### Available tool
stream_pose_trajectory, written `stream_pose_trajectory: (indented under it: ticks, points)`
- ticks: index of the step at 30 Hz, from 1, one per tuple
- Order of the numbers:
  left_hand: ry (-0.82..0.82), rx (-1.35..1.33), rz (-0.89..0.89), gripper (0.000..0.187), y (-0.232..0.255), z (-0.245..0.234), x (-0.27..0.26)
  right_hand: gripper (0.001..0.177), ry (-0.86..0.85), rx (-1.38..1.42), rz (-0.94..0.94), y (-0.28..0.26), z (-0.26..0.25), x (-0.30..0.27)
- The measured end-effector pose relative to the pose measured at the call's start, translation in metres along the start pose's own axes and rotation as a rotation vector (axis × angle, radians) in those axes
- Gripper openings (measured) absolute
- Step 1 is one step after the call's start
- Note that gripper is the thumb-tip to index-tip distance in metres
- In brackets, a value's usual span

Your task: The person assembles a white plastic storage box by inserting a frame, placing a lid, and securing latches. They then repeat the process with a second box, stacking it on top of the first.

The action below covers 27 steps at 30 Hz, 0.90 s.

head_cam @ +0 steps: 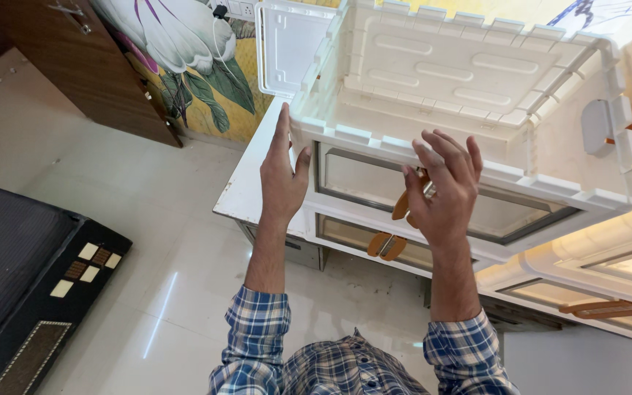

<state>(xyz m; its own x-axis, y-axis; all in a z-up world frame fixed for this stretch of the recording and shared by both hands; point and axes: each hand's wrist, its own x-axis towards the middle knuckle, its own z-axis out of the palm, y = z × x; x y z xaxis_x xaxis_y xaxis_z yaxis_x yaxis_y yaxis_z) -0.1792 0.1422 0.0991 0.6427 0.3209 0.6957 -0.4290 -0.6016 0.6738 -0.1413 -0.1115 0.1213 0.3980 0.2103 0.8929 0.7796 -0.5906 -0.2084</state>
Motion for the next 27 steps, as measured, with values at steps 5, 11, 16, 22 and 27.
stream_pose_trajectory:
  ticks: [5,11,16,22,27]
  points:
    - [-0.003,-0.147,-0.165,0.065,-0.005,0.007,-0.026,0.024,0.107,0.272,-0.021,-0.008,0.004,-0.031]
    - [-0.011,-0.336,-0.220,0.066,0.000,0.026,-0.079,0.031,0.104,0.540,0.135,-0.004,0.006,-0.068]
    - [0.029,-0.368,-0.317,0.059,-0.005,0.031,-0.108,0.032,0.041,0.714,0.238,0.006,0.013,-0.094]
    - [0.083,-0.361,-0.488,0.045,-0.012,0.032,-0.141,0.030,-0.018,0.820,0.291,0.016,0.030,-0.123]
    - [0.134,-0.384,-0.510,0.042,-0.019,0.027,-0.166,0.032,-0.141,0.971,0.344,0.011,0.053,-0.142]
